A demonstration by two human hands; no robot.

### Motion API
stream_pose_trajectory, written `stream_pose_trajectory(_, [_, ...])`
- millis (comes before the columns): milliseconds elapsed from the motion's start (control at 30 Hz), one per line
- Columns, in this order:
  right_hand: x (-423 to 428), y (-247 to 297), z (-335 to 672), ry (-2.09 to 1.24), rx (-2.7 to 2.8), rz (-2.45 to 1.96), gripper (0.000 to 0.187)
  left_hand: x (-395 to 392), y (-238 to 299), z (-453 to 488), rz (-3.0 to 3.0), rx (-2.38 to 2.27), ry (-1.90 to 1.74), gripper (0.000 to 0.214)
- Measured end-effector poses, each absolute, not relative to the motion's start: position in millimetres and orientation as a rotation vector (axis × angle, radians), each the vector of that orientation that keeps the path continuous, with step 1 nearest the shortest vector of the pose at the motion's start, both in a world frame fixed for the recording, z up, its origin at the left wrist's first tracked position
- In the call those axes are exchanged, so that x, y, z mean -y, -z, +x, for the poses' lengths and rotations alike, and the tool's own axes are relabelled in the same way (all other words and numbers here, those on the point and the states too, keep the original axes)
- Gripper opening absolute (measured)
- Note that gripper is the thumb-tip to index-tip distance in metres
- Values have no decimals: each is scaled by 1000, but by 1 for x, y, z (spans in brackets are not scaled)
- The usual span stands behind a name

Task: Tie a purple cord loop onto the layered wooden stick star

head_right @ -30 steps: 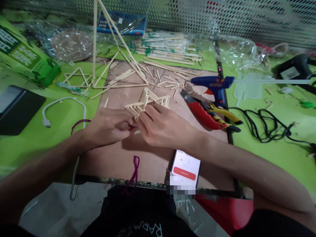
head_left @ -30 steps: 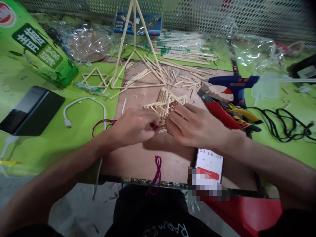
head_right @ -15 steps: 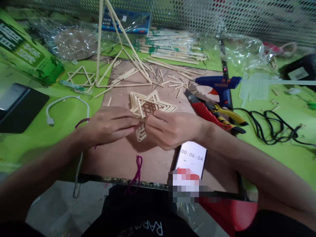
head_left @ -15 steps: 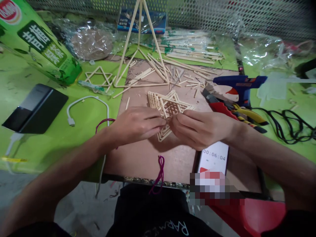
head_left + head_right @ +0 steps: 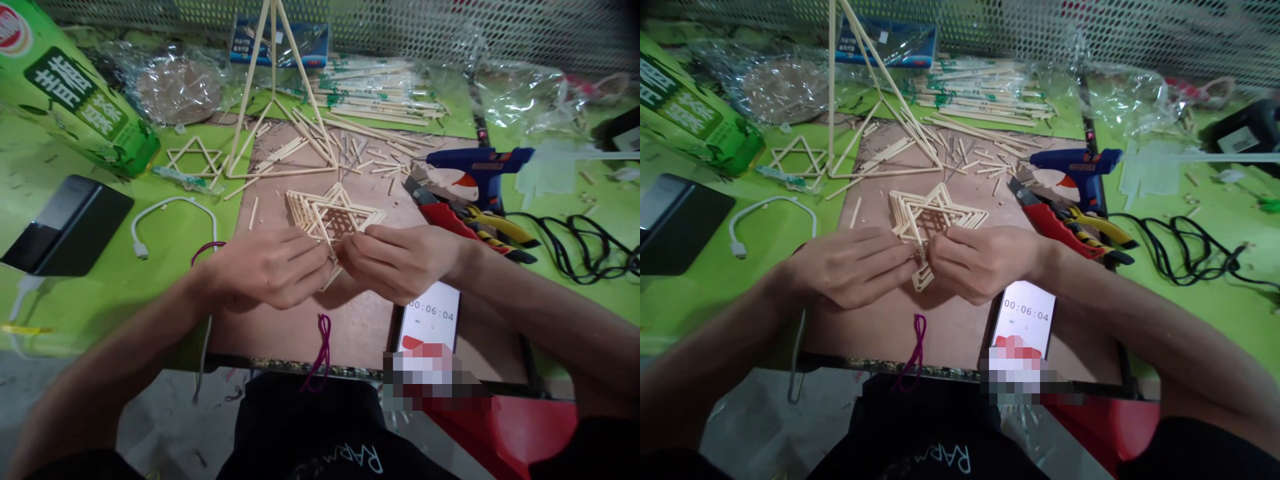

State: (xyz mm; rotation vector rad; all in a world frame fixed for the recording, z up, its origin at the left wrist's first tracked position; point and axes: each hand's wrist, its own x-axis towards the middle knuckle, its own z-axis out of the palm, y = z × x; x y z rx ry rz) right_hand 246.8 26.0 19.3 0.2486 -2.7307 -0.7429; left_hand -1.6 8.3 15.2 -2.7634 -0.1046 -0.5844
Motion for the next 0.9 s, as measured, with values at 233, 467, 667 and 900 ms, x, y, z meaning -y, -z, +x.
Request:
stream_pose_trajectory(233, [-26,-18,245,700,2691,244,18,-5,-21,-2,-2578,-64,461,23])
stream_pose_trajectory(467, [-23,-18,246,700,2715,263,23,-3,-24,-1,-2495,-210,438,22])
stream_pose_trajectory(667, [-23,-19,244,723,2705,269,23,-2,-18,-2,-2544,-183,442,23])
stream_pose_trajectory(900, [-22,-18,245,747,2730,281,20,-3,-16,-6,-2614,-90,512,23])
